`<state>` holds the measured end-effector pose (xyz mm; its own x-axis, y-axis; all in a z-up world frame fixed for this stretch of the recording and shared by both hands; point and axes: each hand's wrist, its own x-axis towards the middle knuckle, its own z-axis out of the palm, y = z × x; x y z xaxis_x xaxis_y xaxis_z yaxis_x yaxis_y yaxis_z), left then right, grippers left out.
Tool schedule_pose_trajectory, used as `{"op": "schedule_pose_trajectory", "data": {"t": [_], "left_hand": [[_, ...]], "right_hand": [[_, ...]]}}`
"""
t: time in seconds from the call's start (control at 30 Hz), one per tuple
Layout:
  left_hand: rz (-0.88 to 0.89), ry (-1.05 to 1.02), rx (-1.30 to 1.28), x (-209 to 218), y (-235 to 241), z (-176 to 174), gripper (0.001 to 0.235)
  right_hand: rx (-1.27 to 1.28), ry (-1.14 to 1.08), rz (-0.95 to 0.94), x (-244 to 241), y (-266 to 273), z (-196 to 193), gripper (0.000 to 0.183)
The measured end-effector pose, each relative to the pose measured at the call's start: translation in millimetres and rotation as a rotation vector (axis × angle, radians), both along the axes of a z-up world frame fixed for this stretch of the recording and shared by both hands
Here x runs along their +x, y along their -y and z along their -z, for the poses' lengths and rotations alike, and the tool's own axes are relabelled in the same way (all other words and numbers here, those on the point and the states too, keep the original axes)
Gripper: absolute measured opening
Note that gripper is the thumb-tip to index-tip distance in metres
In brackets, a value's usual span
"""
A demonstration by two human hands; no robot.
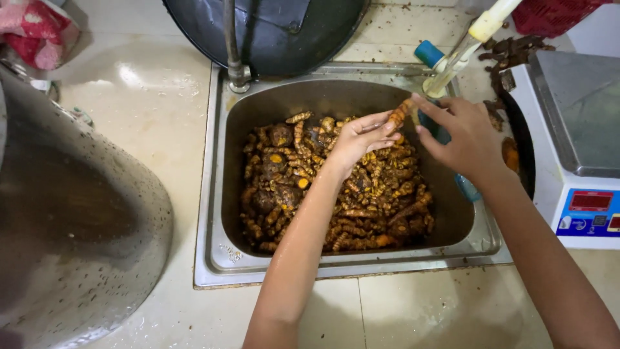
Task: Washing and scrubbing turmeric roots in a sink using a sponge and running water.
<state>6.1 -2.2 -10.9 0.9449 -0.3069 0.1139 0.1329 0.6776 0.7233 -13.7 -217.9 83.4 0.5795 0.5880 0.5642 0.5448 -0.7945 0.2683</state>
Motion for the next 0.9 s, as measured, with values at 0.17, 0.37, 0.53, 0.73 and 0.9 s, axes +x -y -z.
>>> {"op": "schedule_pose_trajectory", "data": {"t": [0.17, 0.37, 0.53, 0.73, 0.9], "left_hand": [[-0.064, -0.014, -0.031, 7, 0, 7, 0.051], [-0.091, -0.02, -0.016, 6, -2, 4, 0.049], [-0.084, -0.021, -0.05, 3, -6, -1, 0.046], [-0.076, -0.043, -0.003, 0, -6, -6, 0.052], [-0.083, -0.06, -0.001, -1, -7, -7, 0.051]], "right_hand": [[-0.047, -0.233, 0.008, -11, -18, -28, 0.074], [-0.06, -0.243, -0.013, 0, -18, -27, 0.066], [-0.092, -0.045, -0.045, 7, -15, -19, 0.051], [-0.081, -0.01, -0.044, 5, -17, -17, 0.053], [-0.042, 0.017, -0.024, 1, -23, -15, 0.051]]}}
